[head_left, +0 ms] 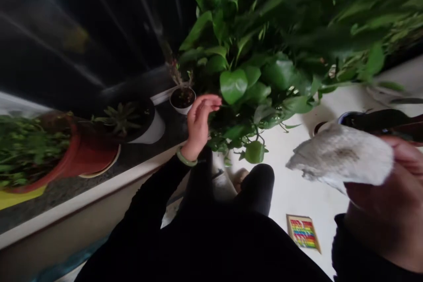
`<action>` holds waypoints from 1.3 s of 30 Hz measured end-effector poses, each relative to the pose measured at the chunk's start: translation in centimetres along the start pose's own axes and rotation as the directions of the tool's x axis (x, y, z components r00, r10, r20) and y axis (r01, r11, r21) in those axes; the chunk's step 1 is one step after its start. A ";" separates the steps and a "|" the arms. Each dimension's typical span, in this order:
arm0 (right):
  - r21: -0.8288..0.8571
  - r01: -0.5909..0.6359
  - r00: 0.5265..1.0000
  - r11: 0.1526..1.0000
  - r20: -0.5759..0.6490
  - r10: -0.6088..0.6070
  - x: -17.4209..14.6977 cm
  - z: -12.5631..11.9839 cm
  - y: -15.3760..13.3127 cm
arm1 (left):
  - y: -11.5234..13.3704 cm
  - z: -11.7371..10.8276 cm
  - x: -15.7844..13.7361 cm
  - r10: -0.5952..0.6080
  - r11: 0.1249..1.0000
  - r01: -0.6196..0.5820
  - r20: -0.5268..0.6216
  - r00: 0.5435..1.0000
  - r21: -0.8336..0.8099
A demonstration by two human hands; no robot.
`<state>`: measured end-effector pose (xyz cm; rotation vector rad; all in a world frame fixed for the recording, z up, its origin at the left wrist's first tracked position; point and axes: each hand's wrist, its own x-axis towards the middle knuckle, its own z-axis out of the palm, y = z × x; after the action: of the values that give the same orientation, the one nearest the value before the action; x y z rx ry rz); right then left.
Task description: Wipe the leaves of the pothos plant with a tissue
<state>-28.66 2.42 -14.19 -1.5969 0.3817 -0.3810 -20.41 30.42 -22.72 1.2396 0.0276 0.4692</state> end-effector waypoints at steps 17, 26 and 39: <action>0.404 -0.210 0.926 0.891 0.375 0.048 -2.4 -4.6 17.8 | -3.9 3.3 -6.7 -0.139 0.982 0.171 0.326 0.935 -0.074; 0.291 0.207 0.972 0.934 0.050 -0.231 0.4 2.1 14.5 | -5.5 7.4 -2.6 -0.259 0.962 0.272 0.263 0.929 -0.011; -0.121 0.787 0.603 0.604 0.352 -0.716 5.3 10.3 13.9 | -3.8 9.0 -3.0 -0.349 0.935 0.350 0.346 0.871 0.061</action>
<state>-19.34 8.28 -28.60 -2.0045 -0.5391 -0.7778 -19.41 20.29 -23.81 1.2671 -0.0534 -0.0741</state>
